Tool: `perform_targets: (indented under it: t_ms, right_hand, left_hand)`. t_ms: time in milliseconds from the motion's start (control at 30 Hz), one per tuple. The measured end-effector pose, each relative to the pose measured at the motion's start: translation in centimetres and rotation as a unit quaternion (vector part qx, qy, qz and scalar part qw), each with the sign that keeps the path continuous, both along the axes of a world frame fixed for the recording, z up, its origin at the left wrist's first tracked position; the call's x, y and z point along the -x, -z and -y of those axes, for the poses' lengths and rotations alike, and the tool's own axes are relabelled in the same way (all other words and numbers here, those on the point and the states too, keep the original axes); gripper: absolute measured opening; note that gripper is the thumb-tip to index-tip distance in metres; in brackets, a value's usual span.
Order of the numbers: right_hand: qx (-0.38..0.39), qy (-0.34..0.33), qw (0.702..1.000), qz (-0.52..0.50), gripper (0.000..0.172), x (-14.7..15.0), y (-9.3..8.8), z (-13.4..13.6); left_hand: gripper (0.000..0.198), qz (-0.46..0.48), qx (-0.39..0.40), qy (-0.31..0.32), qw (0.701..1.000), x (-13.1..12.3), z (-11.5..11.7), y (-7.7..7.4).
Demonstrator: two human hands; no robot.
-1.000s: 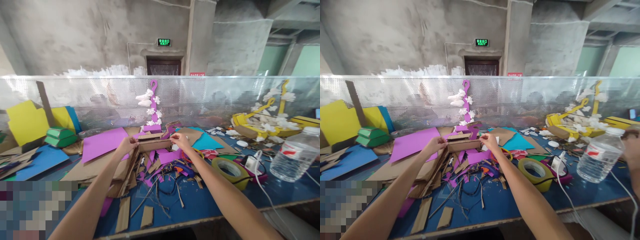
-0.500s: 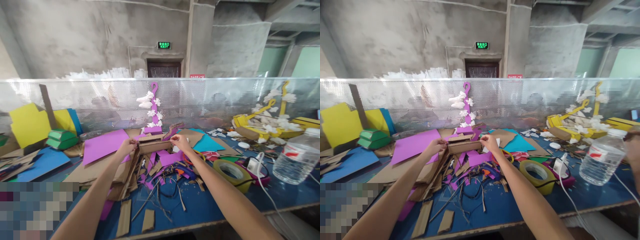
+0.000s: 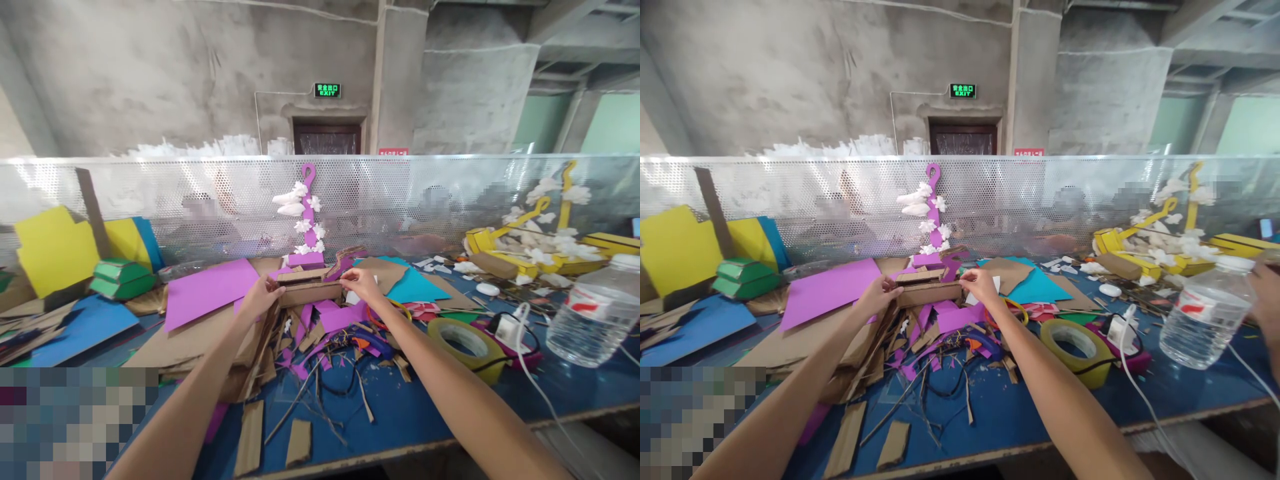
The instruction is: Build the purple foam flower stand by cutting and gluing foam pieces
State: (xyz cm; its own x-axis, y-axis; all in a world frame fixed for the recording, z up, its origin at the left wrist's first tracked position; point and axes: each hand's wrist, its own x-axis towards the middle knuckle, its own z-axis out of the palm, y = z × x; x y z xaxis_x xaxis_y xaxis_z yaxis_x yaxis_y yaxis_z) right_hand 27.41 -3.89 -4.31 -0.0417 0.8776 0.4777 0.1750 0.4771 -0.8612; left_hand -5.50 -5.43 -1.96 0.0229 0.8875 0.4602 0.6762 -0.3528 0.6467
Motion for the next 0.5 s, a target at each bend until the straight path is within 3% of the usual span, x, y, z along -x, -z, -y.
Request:
perform_targets:
  t_ms: [333, 500]
  right_hand:
    - [0.014, -0.005, 1.0, -0.014, 0.028, -0.2, 0.69, -0.24]
    - [0.023, 0.006, 1.0, -0.015, 0.028, -0.11, 0.68, -0.29]
  left_hand:
    - [0.02, 0.085, 0.035, 0.039, 0.995, 0.54, 0.07, -0.64]
    - [0.025, 0.037, 0.011, 0.004, 0.999, 0.19, 0.64, -0.99]
